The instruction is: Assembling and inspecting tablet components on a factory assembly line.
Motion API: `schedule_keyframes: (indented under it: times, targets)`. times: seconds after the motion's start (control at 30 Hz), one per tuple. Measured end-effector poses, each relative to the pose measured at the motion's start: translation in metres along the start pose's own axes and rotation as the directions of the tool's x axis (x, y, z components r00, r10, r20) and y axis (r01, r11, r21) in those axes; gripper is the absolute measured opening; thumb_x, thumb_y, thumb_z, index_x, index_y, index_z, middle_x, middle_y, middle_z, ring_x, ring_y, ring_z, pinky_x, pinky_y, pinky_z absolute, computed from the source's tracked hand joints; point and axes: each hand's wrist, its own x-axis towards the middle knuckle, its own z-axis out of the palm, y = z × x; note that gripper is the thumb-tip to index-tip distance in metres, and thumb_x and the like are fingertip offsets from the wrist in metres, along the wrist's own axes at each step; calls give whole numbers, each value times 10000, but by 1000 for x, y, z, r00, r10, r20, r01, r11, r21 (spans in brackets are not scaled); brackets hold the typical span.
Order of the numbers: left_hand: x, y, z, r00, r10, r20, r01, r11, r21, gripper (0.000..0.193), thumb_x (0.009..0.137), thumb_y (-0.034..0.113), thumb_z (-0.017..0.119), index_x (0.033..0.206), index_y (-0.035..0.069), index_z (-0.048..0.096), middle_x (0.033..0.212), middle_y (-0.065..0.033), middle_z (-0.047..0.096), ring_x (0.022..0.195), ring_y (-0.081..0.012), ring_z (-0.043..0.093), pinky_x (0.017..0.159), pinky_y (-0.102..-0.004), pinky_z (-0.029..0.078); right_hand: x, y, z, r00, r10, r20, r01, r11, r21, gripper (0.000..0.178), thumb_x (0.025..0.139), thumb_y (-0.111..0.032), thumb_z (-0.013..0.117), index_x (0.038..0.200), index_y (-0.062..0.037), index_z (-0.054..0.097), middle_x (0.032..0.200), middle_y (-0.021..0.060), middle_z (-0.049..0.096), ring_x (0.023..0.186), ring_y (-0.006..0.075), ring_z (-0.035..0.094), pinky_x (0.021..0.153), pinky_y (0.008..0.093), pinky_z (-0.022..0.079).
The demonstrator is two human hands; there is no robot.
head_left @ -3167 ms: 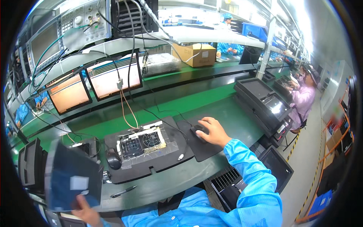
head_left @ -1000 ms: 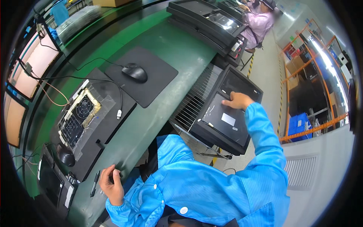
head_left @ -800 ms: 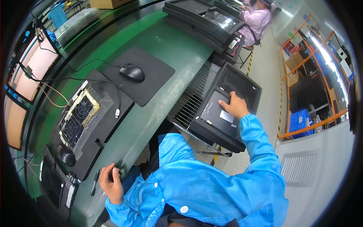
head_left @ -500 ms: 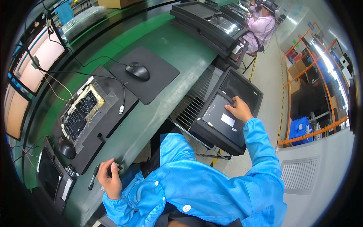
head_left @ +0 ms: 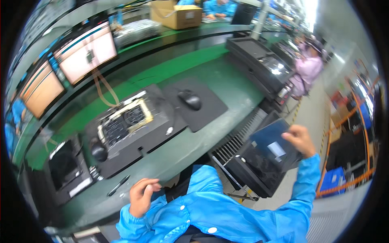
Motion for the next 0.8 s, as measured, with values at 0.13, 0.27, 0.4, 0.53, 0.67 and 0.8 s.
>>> schedule_keyframes:
  times: [0.13, 0.27, 0.4, 0.53, 0.67, 0.8]
  targets:
    - [37, 18, 15, 849, -260, 460, 513, 615, -599, 944, 1043, 712, 232, 1372, -107, 566, 1140, -284, 673, 1131, -416, 655, 999, -525, 526, 27, -102, -4, 840, -531, -108, 519, 846, -122, 183, 758, -129, 813, 791, -28, 664, 701, 44, 531, 679, 185, 522, 610, 350, 399]
    - [77, 31, 18, 707, -11, 707, 693, 206, -691, 1077, 936, 854, 317, 1515, -48, 430, 1395, -279, 580, 1272, -479, 570, 1118, -579, 436, 57, -197, 91, 85, -996, -4, 994, 85, -71, 286, 657, -166, 805, 925, -102, 730, 876, 34, 645, 756, 234, 601, 738, 415, 546]
    - [63, 65, -6, 938, -343, 48, 164, 317, -934, 569, 969, 370, 653, 1380, -16, 581, 1322, -228, 661, 1182, -375, 667, 1054, -502, 524, 57, -220, 193, -54, -998, -25, 980, -48, -196, 367, 798, -151, 748, 1160, -100, 722, 1135, 31, 686, 1022, 215, 666, 966, 386, 550]
    - [19, 41, -60, 878, -387, -280, -106, 413, -905, 291, 942, 111, 652, 1180, -53, 680, 1121, -224, 742, 1045, -362, 728, 959, -494, 586, 105, -180, 272, 431, -901, 49, 900, 426, -87, 477, 868, -213, 760, 1307, -60, 653, 1388, 155, 597, 1352, 336, 524, 1135, 530, 405]
    - [8, 38, -86, 809, -277, -519, -391, 406, -826, 294, 990, 126, 631, 1244, -16, 671, 1233, -164, 727, 1115, -315, 702, 1031, -475, 536, 134, -134, 310, 371, -919, 134, 928, 372, -21, 282, 865, -114, 756, 1138, -62, 712, 1192, 96, 686, 1262, 304, 595, 1147, 548, 391]
    - [1, 9, -107, 699, -299, -650, -503, 440, -744, 215, 998, 128, 641, 1174, 14, 689, 1179, -133, 743, 1097, -288, 704, 1007, -456, 545, 113, -166, 307, 510, -855, 92, 836, 518, 183, 243, 869, -109, 774, 1081, -30, 688, 1010, 107, 715, 997, 295, 696, 938, 427, 537]
